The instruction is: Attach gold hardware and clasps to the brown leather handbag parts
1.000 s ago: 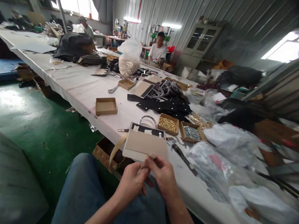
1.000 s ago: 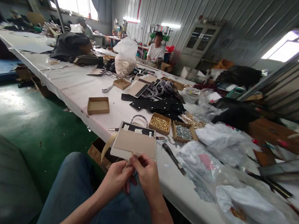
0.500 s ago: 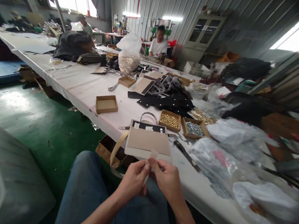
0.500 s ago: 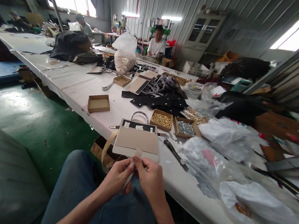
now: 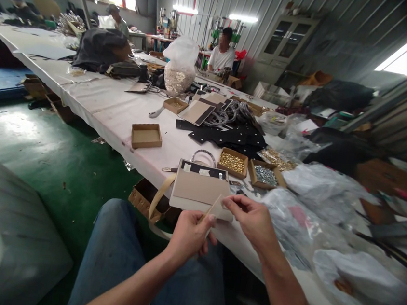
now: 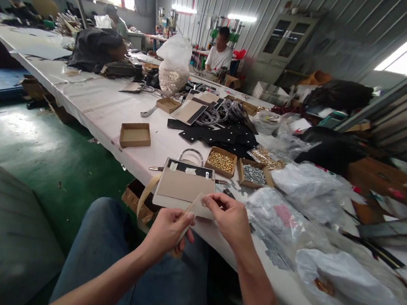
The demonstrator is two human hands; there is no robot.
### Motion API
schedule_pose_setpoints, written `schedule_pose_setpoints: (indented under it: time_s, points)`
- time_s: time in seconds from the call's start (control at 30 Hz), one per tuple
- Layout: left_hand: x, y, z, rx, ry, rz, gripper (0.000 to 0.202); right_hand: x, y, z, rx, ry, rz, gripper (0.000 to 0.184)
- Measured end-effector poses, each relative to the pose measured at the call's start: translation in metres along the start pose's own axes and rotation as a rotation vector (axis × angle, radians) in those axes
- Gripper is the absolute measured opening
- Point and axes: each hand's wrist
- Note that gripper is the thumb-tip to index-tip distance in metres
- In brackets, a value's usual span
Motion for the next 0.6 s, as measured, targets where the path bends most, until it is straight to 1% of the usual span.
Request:
schedule_pose_setpoints:
  time_s: [0.13,0.27,0.33,0.4,0.47,0.53,0.6]
  points:
    - [-0.019,0.014,0.030,-0.001,-0.015,0.011,0.045,0.011,0.003,0.031,0.047,0.038,-0.153,0.040]
    - [-0.037,0.036,0.064,0.028,-0.028,-0.011,0.047,0.023,0.000,0.069,0.183,0.087,-0.300,0.032]
    - [-0.043,0.041,0.078,0.039,-0.017,-0.024,0.047,0.026,-0.004,0.089,0.262,0.094,-0.343,0.025]
    - [-0.047,0.037,0.089,0.052,0.019,-0.039,0.047,0.027,-0.004,0.108,0.328,0.075,-0.359,0.021]
    - [-0.049,0.027,0.099,0.078,0.078,-0.057,0.048,0.024,-0.001,0.126,0.363,0.040,-0.353,0.019]
    - [-0.049,0.016,0.106,0.109,0.121,-0.070,0.049,0.021,0.006,0.140,0.360,-0.006,-0.350,0.020]
    - [-0.049,0.007,0.111,0.129,0.139,-0.074,0.048,0.017,0.014,0.149,0.353,-0.045,-0.372,0.020]
Point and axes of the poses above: each hand's wrist, its own z-axis towards the middle knuckle, its own x-axis out of the back of the hand, y = z × x, and after that the axes turned 4 degrees about -x, right-handed
